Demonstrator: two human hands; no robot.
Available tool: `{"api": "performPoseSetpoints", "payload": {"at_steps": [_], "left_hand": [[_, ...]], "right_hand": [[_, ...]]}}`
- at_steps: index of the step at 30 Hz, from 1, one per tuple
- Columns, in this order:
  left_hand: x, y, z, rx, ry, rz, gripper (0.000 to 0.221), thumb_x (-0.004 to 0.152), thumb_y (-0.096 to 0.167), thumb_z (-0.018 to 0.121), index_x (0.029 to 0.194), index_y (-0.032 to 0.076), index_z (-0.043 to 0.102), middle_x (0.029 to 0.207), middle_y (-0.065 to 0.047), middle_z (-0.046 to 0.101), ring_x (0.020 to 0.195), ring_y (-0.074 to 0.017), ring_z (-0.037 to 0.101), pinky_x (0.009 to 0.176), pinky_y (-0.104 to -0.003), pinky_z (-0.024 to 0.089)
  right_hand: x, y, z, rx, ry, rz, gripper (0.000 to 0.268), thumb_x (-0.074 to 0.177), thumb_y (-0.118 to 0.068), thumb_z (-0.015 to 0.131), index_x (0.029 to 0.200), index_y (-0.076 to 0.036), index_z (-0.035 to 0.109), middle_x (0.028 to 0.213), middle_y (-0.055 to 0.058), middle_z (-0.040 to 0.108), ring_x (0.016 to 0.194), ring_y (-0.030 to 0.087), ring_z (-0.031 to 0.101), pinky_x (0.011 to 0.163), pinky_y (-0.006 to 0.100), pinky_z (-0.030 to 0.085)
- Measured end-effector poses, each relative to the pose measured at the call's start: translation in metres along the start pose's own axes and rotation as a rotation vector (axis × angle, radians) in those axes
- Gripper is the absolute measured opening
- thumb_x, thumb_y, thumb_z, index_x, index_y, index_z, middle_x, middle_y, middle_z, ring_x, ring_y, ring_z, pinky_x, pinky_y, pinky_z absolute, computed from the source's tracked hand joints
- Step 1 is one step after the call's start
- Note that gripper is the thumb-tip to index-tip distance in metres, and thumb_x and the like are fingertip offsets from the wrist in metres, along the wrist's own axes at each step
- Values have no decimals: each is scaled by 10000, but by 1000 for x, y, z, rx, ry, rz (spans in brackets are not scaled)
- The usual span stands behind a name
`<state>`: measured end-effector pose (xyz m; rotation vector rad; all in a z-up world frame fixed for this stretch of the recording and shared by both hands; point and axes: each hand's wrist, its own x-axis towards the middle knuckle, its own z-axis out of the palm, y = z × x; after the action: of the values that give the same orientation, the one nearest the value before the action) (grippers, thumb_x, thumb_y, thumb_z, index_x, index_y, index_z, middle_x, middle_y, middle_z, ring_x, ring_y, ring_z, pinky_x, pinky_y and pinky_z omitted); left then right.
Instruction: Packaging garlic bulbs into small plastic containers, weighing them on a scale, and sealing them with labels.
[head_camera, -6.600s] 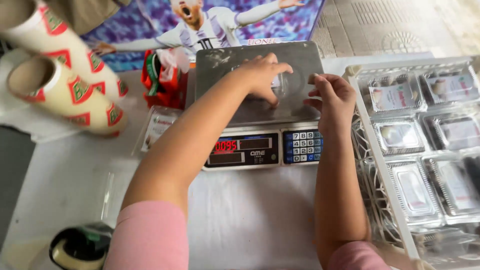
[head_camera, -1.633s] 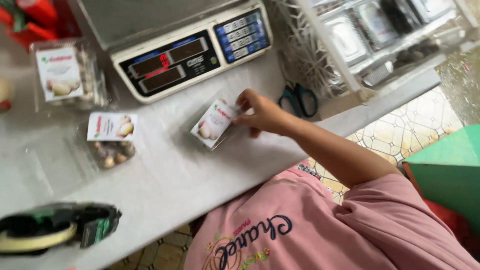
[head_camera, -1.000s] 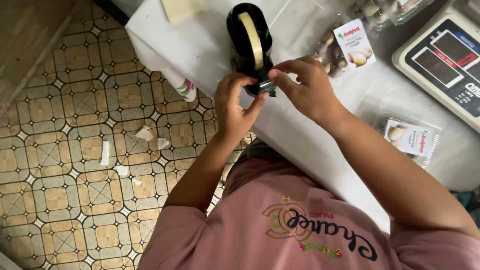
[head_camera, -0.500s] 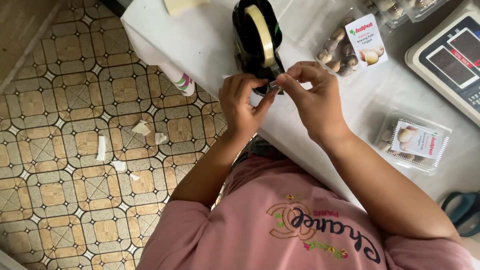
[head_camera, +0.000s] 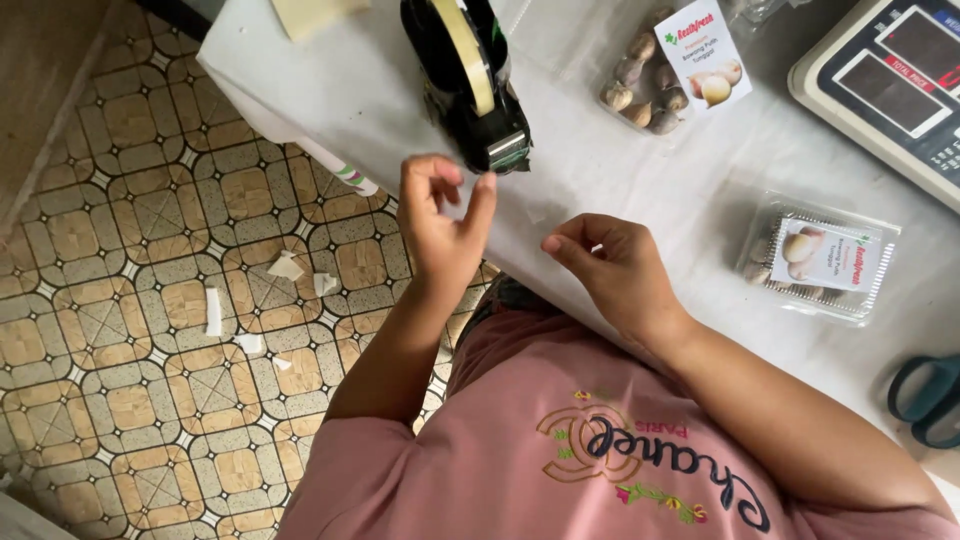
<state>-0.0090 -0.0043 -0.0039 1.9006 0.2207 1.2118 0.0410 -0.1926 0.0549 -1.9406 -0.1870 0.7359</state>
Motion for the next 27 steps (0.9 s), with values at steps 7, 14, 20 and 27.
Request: {"api": "performPoseSetpoints", "payload": {"at_steps": [7,14,20,27], "left_hand": [[-10,40,7,-478,-34,-770,254,886,267,830,1053,85,769,918,-93,757,481,-101,644,407,-224,509],[-11,37,39,-829,122,-1110,232,813,272,840,932,90,760,902,-104,770,761,-59,680,451,-171,370],[-7,38,37,-760,89,-1143,239,817,309,819,972,132,779,907,-116,775,735,-28,609,494,-204,347],[-20,49,36,-569,31,-1038,270,857,324,742,973,82,718,998,-38,743,822,-110,646,492,-274,544]], "right_hand": [[8,10,0,-116,3,-141,154,943,-207,795,936,-53,796,766,107,720,685,166,610,688,297,493],[-2,-1,3,-34,15,-109,110,965,-72,735,1072,-52,755,885,26,708,780,68,568,680,201,440],[1,5,5,-129,27,-244,61,1003,-33,725,1055,-47,755,920,17,712,853,56,592,771,193,476],[-14,7,-5,-191,1,-315,67,1000,-31,734,1062,-21,756,904,41,713,863,73,611,832,215,503]]}}
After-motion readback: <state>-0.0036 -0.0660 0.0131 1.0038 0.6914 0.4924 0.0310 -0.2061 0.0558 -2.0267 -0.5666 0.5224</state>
